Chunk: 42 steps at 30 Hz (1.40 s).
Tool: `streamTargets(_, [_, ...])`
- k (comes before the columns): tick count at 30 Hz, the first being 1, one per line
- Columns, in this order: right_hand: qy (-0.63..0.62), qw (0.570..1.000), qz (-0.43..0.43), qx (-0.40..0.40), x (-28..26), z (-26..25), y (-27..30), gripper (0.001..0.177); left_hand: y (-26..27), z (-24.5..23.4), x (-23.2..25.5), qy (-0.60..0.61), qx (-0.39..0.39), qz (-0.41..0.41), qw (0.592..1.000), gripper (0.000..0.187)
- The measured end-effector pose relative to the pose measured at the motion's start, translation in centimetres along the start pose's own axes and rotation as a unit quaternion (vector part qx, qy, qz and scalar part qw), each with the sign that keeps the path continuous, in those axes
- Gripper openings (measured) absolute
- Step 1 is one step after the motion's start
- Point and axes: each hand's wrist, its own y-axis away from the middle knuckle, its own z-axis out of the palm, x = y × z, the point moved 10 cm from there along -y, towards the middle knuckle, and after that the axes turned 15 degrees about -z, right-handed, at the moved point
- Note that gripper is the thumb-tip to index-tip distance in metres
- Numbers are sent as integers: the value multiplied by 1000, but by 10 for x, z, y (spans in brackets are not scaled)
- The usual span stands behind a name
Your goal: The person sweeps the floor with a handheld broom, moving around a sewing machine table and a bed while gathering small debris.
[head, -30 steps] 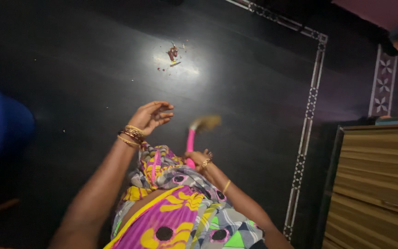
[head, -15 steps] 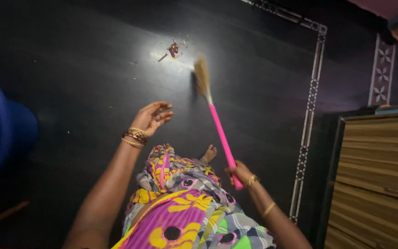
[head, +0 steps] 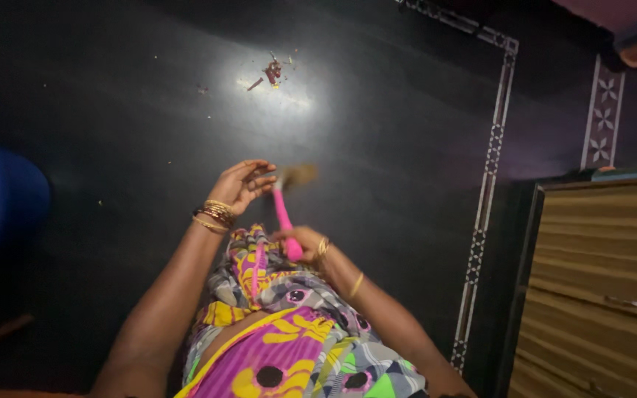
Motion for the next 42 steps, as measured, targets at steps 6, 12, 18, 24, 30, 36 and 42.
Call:
streamTargets(6, [-34, 996, -79, -35, -72, -42, 32, 20, 11, -9, -18, -5, 4, 19, 1000, 23])
streamTargets(12, [274, 947, -117, 123, -44, -125, 174, 19, 57, -51, -44, -10, 68, 44, 997, 24])
streamTargets(18, [48, 975, -37, 212, 82, -159, 195, 37, 92, -78, -72, -8, 114, 56, 992, 22])
streamTargets(24, [63, 992, 50, 98, 160, -75, 109, 16, 116, -67, -107, -39, 105, 39, 993, 23])
streamTargets(30, [-43, 999, 1, 20, 118, -49, 96, 12, 133, -50, -137, -55, 85, 13, 995, 21])
streamTargets(36, [156, 969, -165, 99, 88, -114, 193, 22, 151, -45, -142, -76, 77, 15, 994, 20])
streamTargets(42, [241, 900, -158, 327, 139, -193, 294, 24, 167, -76, -162, -64, 88, 4, 994, 21])
